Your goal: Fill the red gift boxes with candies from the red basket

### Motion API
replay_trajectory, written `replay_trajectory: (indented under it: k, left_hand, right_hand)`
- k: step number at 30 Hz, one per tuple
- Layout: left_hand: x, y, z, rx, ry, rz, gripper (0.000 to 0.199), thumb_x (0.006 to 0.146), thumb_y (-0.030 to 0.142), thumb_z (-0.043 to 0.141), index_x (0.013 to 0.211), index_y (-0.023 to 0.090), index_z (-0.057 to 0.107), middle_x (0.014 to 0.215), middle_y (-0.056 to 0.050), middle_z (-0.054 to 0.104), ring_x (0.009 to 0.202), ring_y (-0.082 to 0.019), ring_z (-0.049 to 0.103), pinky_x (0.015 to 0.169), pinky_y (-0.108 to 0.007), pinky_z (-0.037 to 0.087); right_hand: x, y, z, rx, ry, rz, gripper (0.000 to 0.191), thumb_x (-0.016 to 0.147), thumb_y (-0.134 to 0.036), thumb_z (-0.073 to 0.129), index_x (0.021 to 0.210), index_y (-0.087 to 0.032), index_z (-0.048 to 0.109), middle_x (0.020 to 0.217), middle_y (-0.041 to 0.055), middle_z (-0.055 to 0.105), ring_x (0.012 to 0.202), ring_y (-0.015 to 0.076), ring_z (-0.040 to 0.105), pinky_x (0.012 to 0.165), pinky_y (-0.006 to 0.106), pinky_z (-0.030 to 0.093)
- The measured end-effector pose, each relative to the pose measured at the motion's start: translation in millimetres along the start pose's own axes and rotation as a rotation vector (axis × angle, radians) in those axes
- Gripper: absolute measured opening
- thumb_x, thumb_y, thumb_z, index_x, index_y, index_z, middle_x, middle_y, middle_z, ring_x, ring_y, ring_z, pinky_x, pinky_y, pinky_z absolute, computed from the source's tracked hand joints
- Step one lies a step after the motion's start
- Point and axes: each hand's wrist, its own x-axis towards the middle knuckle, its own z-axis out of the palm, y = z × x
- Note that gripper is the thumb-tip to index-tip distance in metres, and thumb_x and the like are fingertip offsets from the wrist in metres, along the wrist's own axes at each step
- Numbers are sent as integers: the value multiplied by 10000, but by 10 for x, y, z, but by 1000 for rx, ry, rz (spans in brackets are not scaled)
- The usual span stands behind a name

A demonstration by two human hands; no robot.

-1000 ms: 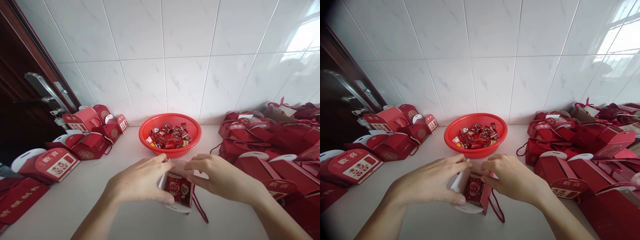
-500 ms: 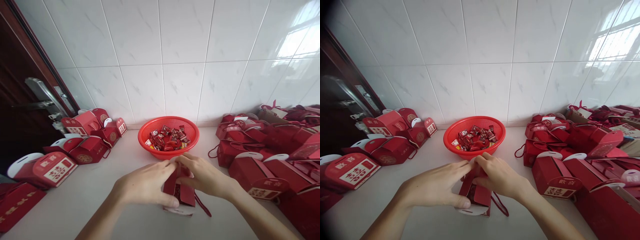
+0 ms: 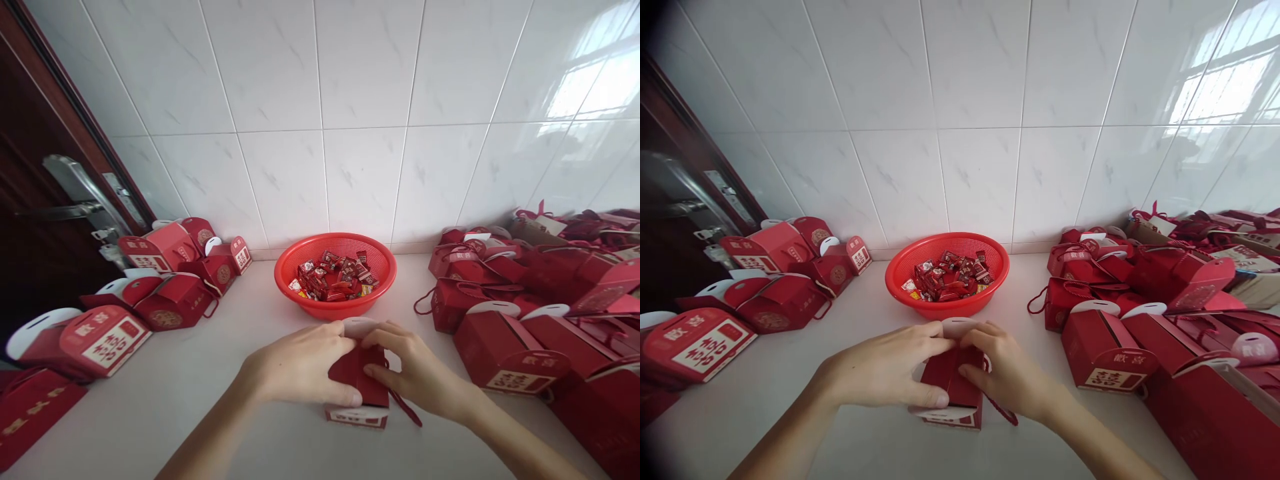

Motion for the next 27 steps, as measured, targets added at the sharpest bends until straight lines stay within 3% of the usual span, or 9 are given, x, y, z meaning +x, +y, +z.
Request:
replay_trajectory:
  k: [3,7,10,13,17,20,24,27]
  left_hand:
    - [10,9,5,14,3,7,421,783,458,711,1152,257,727,1323,-50,641,1196,-295,622,962,-346,510]
    - [20,37,14,58,-18,-54,353,792,480,702,1051,245,749,1322,-69,637,1159,-306,642,923,-374,521]
    - [39,48,26,48,-9,10,279,802,425,700,1011,245,745,1416,-42,587,1204,-283,624,956,-343,501]
    - [44,35,16,16,-4,47,315,812,418,703,1076,250,740,1469,-21,550,1249,-275,597,973,-315,486]
    - [3,-3,-46,-34,-48,-6,499,847,624,628,1184,267,719,1426,-50,575,1223,-292,601,966,-337,478]
    - [-28,-26,-80,-35,-66,-44,658,732,749,671,1162,254,725,1299,-82,621,1159,-313,617,920,-344,487]
    - [-13,-47,-66,-2,-86,-61,542,659,685,762,970,241,749,1097,-67,643,983,-279,652,769,-321,499]
    - [18,-72,-48,0,-87,-24,452,701,617,763,965,250,747,1155,-75,643,1050,-296,641,822,-345,506]
  right_hand:
    - [-59,81,137,-6,87,-55,142,870,-69,636,890,-203,680,1070,64,721,980,228,620,854,384,527]
    - [-118,175,275,41,233,-112,104,905,-117,618,899,-205,674,966,69,711,906,218,619,798,372,533]
    - [-145,192,322,52,294,-149,119,923,-126,597,888,-212,672,937,67,704,879,207,618,769,348,534]
    - [-167,180,338,44,324,-168,130,933,-133,585,887,-218,673,930,69,706,863,206,620,753,341,538]
    - [-192,172,346,51,346,-185,127,938,-152,587,943,-224,691,976,80,712,912,218,639,782,356,554]
    - [-200,178,352,52,354,-196,140,948,-163,573,952,-225,699,986,83,718,925,218,649,792,358,561]
    - [-203,188,367,47,374,-194,147,955,-176,564,933,-227,699,974,84,718,901,218,650,773,355,565]
    - [-206,191,375,41,383,-202,136,946,-160,577,924,-223,696,966,77,716,895,210,642,773,344,557]
